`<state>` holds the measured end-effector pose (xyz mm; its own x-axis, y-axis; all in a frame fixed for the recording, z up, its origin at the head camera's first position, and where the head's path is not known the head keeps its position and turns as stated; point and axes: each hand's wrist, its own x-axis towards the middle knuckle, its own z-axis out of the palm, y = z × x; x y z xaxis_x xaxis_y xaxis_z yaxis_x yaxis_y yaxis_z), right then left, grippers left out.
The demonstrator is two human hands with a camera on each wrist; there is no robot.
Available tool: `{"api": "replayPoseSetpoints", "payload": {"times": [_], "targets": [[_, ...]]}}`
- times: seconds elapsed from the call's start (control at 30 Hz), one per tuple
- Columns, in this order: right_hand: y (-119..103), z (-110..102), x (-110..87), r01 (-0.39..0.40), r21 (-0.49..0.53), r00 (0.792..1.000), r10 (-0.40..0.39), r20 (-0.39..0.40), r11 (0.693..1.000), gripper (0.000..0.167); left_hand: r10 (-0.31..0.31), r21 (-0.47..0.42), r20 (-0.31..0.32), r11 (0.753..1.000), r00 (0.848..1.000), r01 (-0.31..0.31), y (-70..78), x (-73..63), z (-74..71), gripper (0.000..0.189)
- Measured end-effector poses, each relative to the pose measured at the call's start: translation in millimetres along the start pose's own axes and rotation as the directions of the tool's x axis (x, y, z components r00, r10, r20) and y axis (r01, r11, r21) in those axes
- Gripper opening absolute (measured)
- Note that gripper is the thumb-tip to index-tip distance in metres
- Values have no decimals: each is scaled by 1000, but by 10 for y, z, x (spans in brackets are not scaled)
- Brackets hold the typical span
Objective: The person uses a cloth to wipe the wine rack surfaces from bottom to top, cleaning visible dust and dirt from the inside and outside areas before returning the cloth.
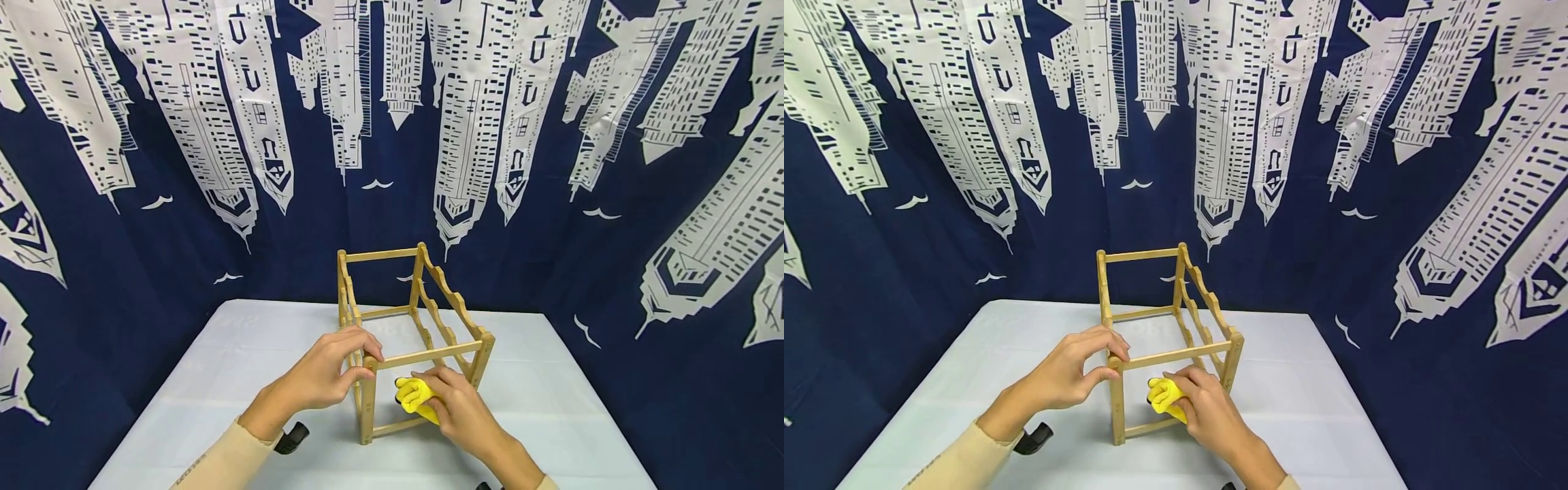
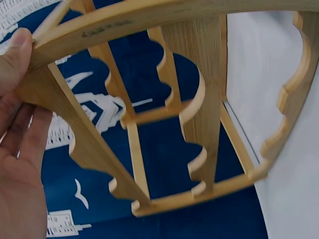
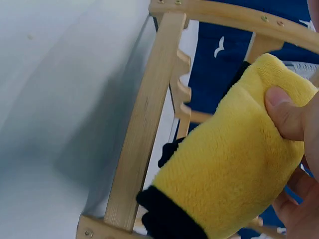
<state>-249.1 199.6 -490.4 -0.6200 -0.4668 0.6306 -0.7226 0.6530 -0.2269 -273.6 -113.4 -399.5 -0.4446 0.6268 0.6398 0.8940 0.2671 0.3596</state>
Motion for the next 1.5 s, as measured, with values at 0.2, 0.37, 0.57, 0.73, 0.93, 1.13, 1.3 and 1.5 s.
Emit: {"api": "replayPoseSetpoints", "payload": {"times": [0.2,0.37,0.57,0.73,0.93,1.13,1.3,1.5], "targets": [[-92,135,140,48,-8,998,-48,50,999,49,-30,6,19,1000,999,30,-77,-16,-87,33],[-170,332,255,-5,81,981,-10,192,997,35,-89,16,18,996,996,89,-53,-30,-125,36],[-178,641,222,-102,172,937,36,348,980,33,-146,20,-5,989,989,146,-45,-51,-82,35],[-131,705,111,-136,128,933,84,349,982,33,-177,4,-13,984,984,177,-22,-48,-64,36],[29,530,-41,-200,54,928,171,329,978,31,-196,12,-6,981,981,196,-13,-42,-48,34],[142,301,-185,-162,-50,944,170,284,985,29,-205,7,5,979,979,205,15,-24,-74,34],[141,254,-230,-93,-114,954,121,273,989,30,-170,7,-33,985,985,171,-2,-52,-89,36],[164,341,-243,-128,-70,961,141,236,989,35,-170,3,-95,985,981,171,-18,-66,-79,38]]}}
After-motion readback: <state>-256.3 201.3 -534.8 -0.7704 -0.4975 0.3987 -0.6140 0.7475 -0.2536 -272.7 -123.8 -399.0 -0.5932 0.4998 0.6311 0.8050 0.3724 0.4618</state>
